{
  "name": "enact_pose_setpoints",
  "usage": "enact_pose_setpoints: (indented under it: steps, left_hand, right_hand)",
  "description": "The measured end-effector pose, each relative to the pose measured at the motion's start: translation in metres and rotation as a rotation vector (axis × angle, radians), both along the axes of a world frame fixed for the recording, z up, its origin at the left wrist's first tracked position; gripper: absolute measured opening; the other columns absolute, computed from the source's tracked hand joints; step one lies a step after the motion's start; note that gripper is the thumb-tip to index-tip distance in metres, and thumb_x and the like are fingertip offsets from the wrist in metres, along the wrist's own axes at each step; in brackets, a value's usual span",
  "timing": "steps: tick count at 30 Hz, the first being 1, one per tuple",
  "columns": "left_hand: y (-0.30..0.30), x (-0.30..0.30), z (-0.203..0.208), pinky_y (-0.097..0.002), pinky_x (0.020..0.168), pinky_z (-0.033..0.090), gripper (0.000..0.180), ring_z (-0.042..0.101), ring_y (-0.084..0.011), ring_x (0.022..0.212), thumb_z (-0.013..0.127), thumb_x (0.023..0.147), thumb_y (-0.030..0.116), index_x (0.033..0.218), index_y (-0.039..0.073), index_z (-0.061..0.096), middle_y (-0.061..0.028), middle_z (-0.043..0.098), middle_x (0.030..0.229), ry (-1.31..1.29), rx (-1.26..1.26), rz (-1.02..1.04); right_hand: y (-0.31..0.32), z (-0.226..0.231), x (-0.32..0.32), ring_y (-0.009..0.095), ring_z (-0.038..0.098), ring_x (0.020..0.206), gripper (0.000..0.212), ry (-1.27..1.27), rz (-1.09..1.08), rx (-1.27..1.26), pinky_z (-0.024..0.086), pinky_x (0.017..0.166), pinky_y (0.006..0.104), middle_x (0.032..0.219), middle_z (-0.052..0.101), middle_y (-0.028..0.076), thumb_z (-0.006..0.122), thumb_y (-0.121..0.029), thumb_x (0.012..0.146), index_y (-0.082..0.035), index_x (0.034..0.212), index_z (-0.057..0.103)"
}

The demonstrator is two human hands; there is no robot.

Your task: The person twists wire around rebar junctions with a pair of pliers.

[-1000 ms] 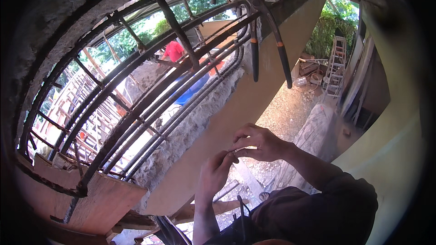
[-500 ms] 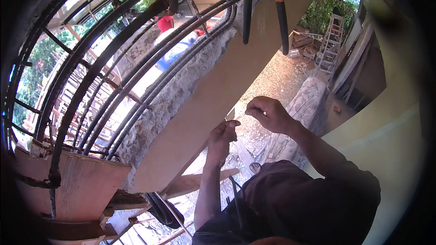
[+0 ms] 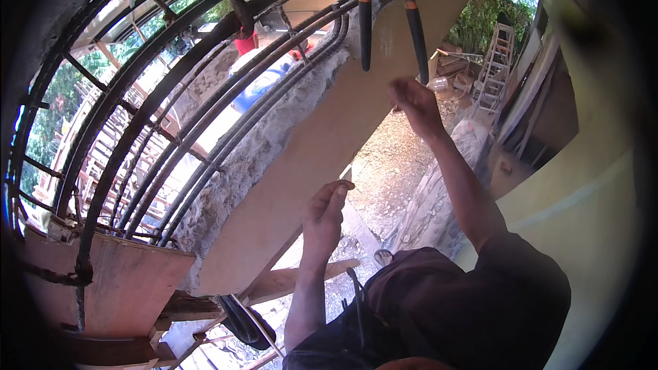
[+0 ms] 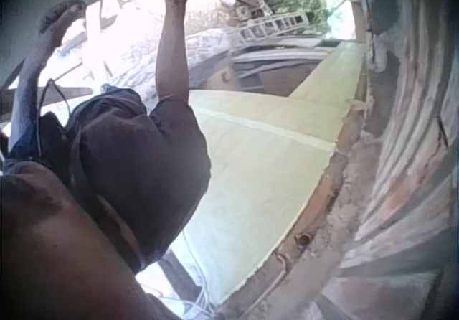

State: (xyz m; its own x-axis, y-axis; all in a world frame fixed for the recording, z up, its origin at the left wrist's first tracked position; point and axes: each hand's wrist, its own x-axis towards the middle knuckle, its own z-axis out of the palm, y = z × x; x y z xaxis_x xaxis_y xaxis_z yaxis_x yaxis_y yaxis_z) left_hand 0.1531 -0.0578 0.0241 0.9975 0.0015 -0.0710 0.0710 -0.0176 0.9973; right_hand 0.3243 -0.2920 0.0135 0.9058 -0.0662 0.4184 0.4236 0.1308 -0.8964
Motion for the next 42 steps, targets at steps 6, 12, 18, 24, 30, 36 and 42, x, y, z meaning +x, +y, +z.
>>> enact_pose_setpoints:
  steps: [6,12,18,24,30,36,42]
  left_hand:
    - [-0.007,-0.003,0.023,-0.0215,0.062,0.035,0.027,0.047,-0.0021,0.07,0.058,0.102,0.022,0.109,-0.001,0.07,0.0037,0.06,0.079,-0.198,0.095,0.061]
    - [-0.006,-0.008,0.018,-0.0223,0.066,0.041,0.029,0.053,-0.0047,0.074,0.057,0.103,0.022,0.109,-0.004,0.068,0.0002,0.063,0.08,-0.31,0.207,0.072]
    - [-0.001,-0.015,0.024,-0.0249,0.071,0.044,0.027,0.055,-0.0077,0.078,0.058,0.102,0.021,0.11,-0.003,0.069,-0.0039,0.067,0.085,-0.299,0.18,0.132]
    - [-0.008,-0.003,0.058,-0.023,0.07,0.044,0.027,0.057,-0.0049,0.08,0.06,0.102,0.022,0.11,-0.002,0.069,-0.0014,0.07,0.09,-0.269,0.226,0.086]
    - [-0.011,0.029,0.105,-0.037,0.073,0.053,0.019,0.072,-0.0269,0.081,0.061,0.098,0.018,0.105,0.004,0.071,-0.0161,0.072,0.089,-0.418,0.757,0.148]
    - [-0.021,0.063,0.098,-0.0313,0.064,0.049,0.018,0.063,-0.011,0.069,0.062,0.096,0.013,0.104,0.001,0.071,-0.0145,0.069,0.077,-0.574,0.748,-0.044]
    - [-0.048,0.077,0.106,-0.0307,0.069,0.051,0.021,0.066,-0.0128,0.075,0.062,0.097,0.016,0.107,0.001,0.071,-0.0131,0.072,0.085,-0.519,0.659,-0.087]
  right_hand:
    - [0.028,0.112,0.096,0.016,0.068,0.073,0.035,-0.391,-0.761,-0.317,0.052,0.066,0.0325,0.077,0.069,0.003,0.078,-0.042,0.084,-0.01,0.091,0.068]
    - [0.023,0.112,0.201,0.013,0.058,0.066,0.042,-0.449,-0.665,-0.25,0.048,0.061,0.0295,0.075,0.061,0.002,0.081,-0.038,0.082,-0.005,0.095,0.059]
    - [0.047,0.136,0.145,0.013,0.059,0.067,0.036,-0.342,-0.717,-0.4,0.05,0.064,0.0334,0.071,0.061,0.003,0.079,-0.034,0.083,-0.005,0.087,0.057]
    - [0.03,0.124,0.198,0.014,0.06,0.067,0.026,-0.52,-0.691,-0.34,0.048,0.061,0.029,0.072,0.062,0.002,0.076,-0.027,0.084,-0.007,0.09,0.059]
    - [0.015,0.093,0.096,0.018,0.071,0.086,0.037,-0.322,-0.375,-0.233,0.054,0.077,0.0308,0.088,0.073,0.004,0.071,-0.039,0.091,-0.007,0.109,0.068]
    - [0.007,0.039,-0.014,0.016,0.065,0.108,0.036,-0.635,-0.033,-0.617,0.051,0.096,0.0347,0.119,0.069,0.011,0.073,-0.034,0.091,-0.008,0.116,0.072]
    - [-0.018,0.027,-0.04,0.006,0.064,0.082,0.012,-0.195,0.124,-0.23,0.052,0.074,0.0236,0.087,0.071,0.002,0.071,-0.009,0.093,-0.001,0.102,0.072]
